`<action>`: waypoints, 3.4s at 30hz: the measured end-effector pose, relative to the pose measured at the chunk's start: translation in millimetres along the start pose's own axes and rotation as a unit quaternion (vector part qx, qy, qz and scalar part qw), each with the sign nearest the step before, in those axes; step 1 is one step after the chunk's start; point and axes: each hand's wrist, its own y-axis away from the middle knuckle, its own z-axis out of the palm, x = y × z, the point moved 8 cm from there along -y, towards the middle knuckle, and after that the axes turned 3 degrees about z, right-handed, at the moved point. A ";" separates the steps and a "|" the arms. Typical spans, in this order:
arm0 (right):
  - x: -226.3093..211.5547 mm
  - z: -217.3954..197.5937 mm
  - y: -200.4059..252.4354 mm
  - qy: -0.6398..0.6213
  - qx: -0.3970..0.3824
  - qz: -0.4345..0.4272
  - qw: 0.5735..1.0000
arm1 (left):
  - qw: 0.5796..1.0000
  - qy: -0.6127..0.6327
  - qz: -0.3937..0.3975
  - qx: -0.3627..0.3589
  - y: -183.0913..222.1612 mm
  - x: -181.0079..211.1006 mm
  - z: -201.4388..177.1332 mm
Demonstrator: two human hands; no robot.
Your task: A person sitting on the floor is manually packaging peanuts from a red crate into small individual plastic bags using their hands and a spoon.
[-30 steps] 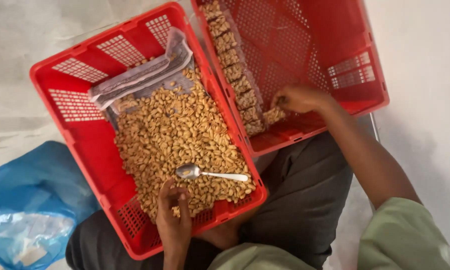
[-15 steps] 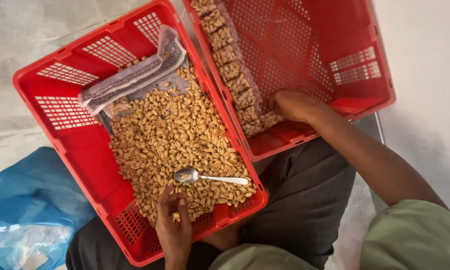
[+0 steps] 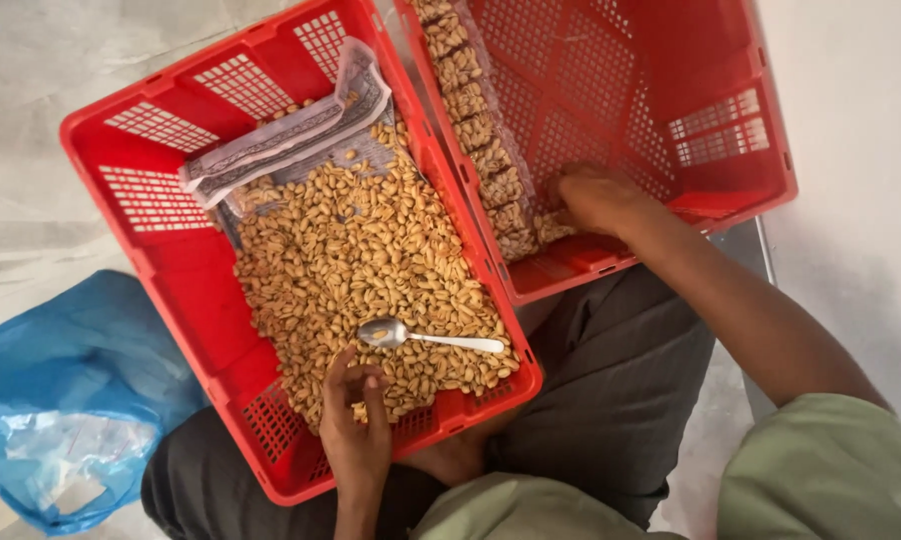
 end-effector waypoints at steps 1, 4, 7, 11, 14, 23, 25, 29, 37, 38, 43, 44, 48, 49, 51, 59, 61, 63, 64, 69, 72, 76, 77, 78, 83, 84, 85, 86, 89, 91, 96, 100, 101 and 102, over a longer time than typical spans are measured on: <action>-2.6 -5.8 5.8 0.002 0.002 -0.002 1.000 | 1.000 0.001 0.001 0.003 1.3 -0.8 -0.6; -9.3 -37.3 24.7 -0.013 0.047 0.044 0.998 | 0.999 0.031 -0.005 0.016 1.7 -7.2 -1.9; -49.6 -95.9 85.1 -0.071 0.379 -0.068 0.920 | 0.999 0.041 -0.019 0.022 7.2 -24.1 2.0; -118.4 -85.8 146.9 -0.193 0.457 -0.170 0.851 | 0.994 0.046 0.086 0.044 10.4 -11.1 -8.4; -171.3 -46.3 166.9 -0.188 0.424 -0.202 0.862 | 0.995 0.009 0.095 0.014 9.1 -4.8 -10.3; -255.3 22.6 178.2 -0.149 0.315 -0.241 0.906 | 0.983 0.018 0.158 -0.089 15.2 -22.4 -1.5; -248.4 22.0 176.7 -0.157 0.320 -0.224 0.907 | 0.973 0.146 0.167 -0.069 7.8 -16.9 -29.7; -240.1 32.5 173.3 -0.178 0.301 -0.207 0.914 | 0.975 0.137 0.149 0.096 5.3 -20.9 -124.7; -248.6 27.9 174.9 -0.190 0.301 -0.217 0.909 | 0.927 0.003 0.020 0.375 18.7 -157.8 -252.4; -252.1 23.9 178.6 -0.213 0.288 -0.195 0.913 | 0.921 -0.014 0.012 0.390 16.1 -173.4 -258.9; -254.3 19.9 180.0 -0.247 0.267 -0.150 0.919 | 0.900 -0.045 -0.046 0.431 -9.4 -198.5 -274.8; -253.4 20.1 180.3 -0.244 0.265 -0.135 0.923 | 0.892 -0.077 -0.028 0.444 -14.1 -186.6 -276.4; -253.8 18.8 179.8 -0.251 0.254 -0.110 0.927 | 0.864 -0.153 -0.011 0.480 -28.8 -135.3 -276.0; -254.8 17.9 181.0 -0.252 0.257 -0.108 0.927 | 0.864 -0.152 -0.008 0.479 -33.7 -137.6 -272.9; -254.9 17.5 181.4 -0.251 0.248 -0.092 0.931 | 0.875 -0.170 -0.082 0.445 -47.8 -151.8 -264.0; -250.6 19.4 177.9 -0.243 0.235 -0.071 0.938 | 0.884 0.059 -0.143 0.442 -26.1 -189.6 -254.2; -249.9 20.7 176.2 -0.238 0.233 -0.076 0.940 | 0.876 0.111 -0.119 0.455 -8.9 -181.5 -256.2; -249.9 22.8 173.6 -0.240 0.228 -0.091 0.939 | 0.861 0.169 -0.072 0.475 5.9 -173.2 -260.0; -249.8 23.5 173.4 -0.242 0.227 -0.093 0.939 | 0.860 0.166 -0.072 0.476 8.7 -178.4 -260.8; -250.7 19.5 179.0 -0.258 0.222 -0.081 0.937 | 0.848 0.265 -0.030 0.457 13.5 -187.8 -261.9; -249.2 20.8 177.5 -0.259 0.229 -0.086 0.934 | 0.837 0.311 -0.040 0.448 18.9 -183.4 -259.5; -252.2 19.0 181.9 -0.251 0.254 -0.116 0.927 | 0.782 0.492 -0.016 0.382 17.9 -179.5 -225.3; -251.7 19.6 181.2 -0.254 0.252 -0.113 0.927 | 0.766 0.540 -0.019 0.348 13.8 -179.0 -211.3; -250.6 20.5 181.3 -0.258 0.249 -0.108 0.927 | 0.747 0.586 -0.024 0.312 10.0 -177.5 -196.5; -234.7 43.4 154.8 -0.352 0.269 -0.156 0.883 | 0.802 0.556 -0.012 0.217 11.8 -111.6 -128.3; -229.6 46.6 151.7 -0.395 0.292 -0.168 0.855 | 0.825 0.536 -0.026 0.178 14.1 -92.5 -109.2; -236.6 40.3 153.6 -0.393 0.297 -0.159 0.855 | 0.824 0.541 -0.026 0.168 14.8 -94.4 -91.6; -241.9 39.3 152.4 -0.492 0.260 -0.160 0.816 | 0.847 0.515 -0.011 0.132 15.6 -91.9 -73.0; -261.5 34.1 157.0 -0.607 0.227 -0.157 0.745 | 0.877 0.476 -0.001 0.072 23.6 -86.3 -38.6; -270.0 32.1 153.0 -0.631 0.231 -0.164 0.722 | 0.887 0.459 -0.001 0.055 26.8 -82.4 -32.8; -291.6 14.7 161.2 -0.614 0.272 -0.217 0.709 | 0.884 0.464 -0.044 0.027 36.5 -95.7 -28.1; -272.0 21.0 153.3 -0.720 0.275 -0.131 0.624 | 0.868 0.492 -0.061 0.034 35.4 -93.4 -36.7; -260.4 24.6 151.6 -0.748 0.285 -0.106 0.590 | 0.853 0.515 -0.075 0.040 35.8 -92.0 -40.6; -249.6 27.5 149.3 -0.774 0.295 -0.083 0.554 | 0.838 0.537 -0.088 0.048 35.5 -90.0 -45.1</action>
